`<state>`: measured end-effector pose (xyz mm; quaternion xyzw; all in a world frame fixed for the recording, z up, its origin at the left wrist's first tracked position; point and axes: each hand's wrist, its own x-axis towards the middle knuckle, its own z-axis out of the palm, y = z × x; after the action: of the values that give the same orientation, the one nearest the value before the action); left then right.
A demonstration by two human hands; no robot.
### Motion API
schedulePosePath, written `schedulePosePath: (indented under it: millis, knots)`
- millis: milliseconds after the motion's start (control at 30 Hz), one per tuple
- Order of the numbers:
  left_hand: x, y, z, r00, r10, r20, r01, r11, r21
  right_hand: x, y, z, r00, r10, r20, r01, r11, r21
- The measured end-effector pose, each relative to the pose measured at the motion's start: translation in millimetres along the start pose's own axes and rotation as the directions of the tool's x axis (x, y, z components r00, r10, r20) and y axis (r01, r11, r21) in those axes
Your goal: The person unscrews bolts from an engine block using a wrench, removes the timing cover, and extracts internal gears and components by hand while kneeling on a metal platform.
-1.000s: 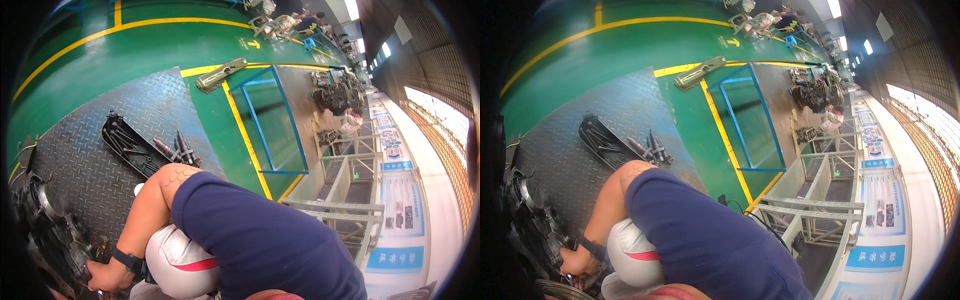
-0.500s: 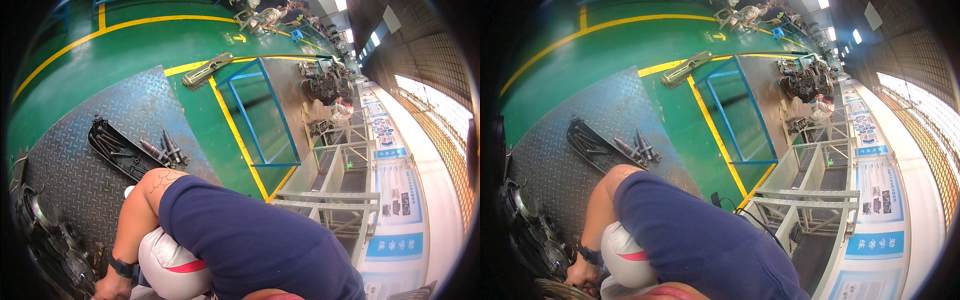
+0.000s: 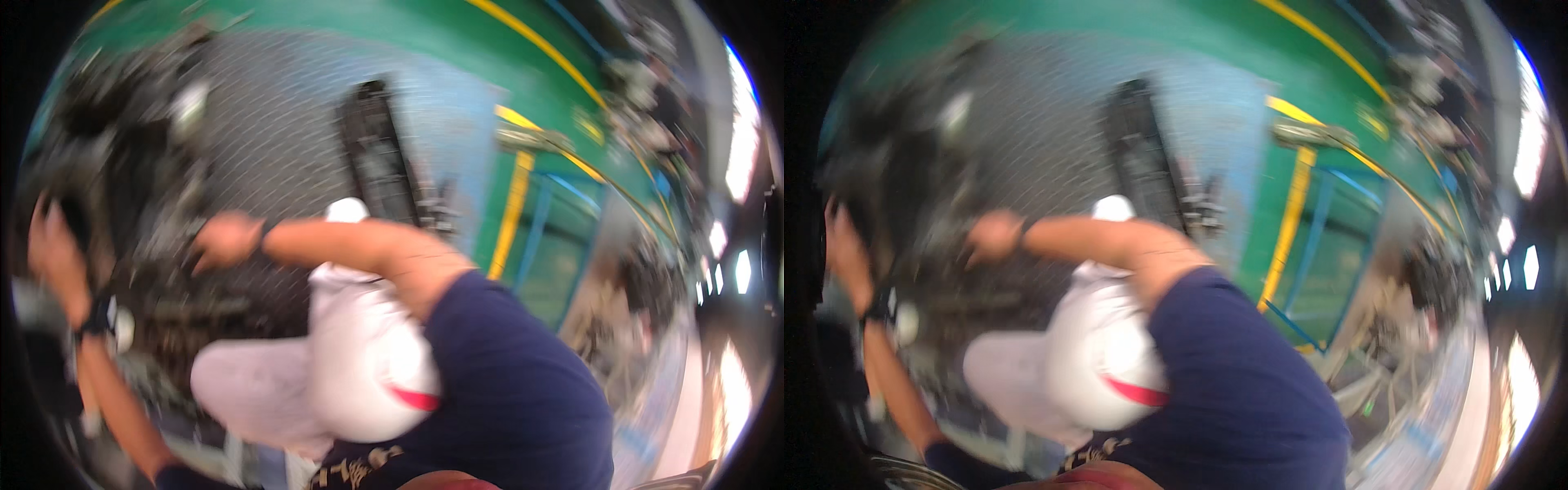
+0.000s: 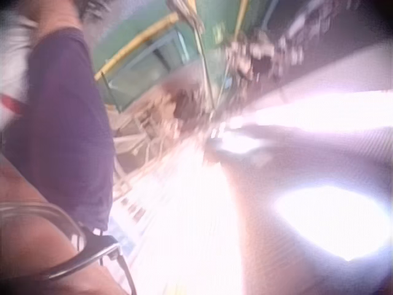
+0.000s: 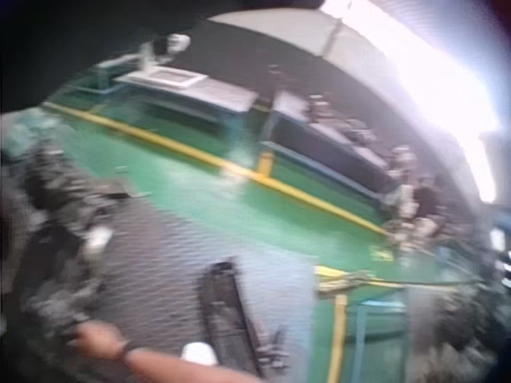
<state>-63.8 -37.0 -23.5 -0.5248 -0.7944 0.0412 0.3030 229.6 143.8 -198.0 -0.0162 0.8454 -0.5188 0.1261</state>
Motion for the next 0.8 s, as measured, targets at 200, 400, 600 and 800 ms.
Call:
schedulePosePath:
  millis: [200,400,600,800]
  knots:
    - [36.3,59.2,-27.3,0.953,-0.227,-0.2,0.185,0.961,-0.206,-1.3,30.1,-124.5,0.963,-0.236,-0.132,0.124,0.82,-0.559]
    - [23.9,69.7,-43.3,0.937,-0.326,-0.125,0.289,0.925,-0.247,-32.5,-86.8,-182.1,0.981,-0.004,0.194,0.034,0.988,-0.151]
    - [18.1,61.4,-38.1,0.943,-0.327,-0.066,0.313,0.936,-0.163,-63.3,-125.8,-138.8,0.801,0.297,0.52,-0.564,0.664,0.49]
    - [37.5,78.5,-50.3,0.923,-0.373,-0.091,0.337,0.901,-0.274,-47.5,-82.1,-29.2,0.698,-0.025,0.716,-0.69,0.247,0.681]
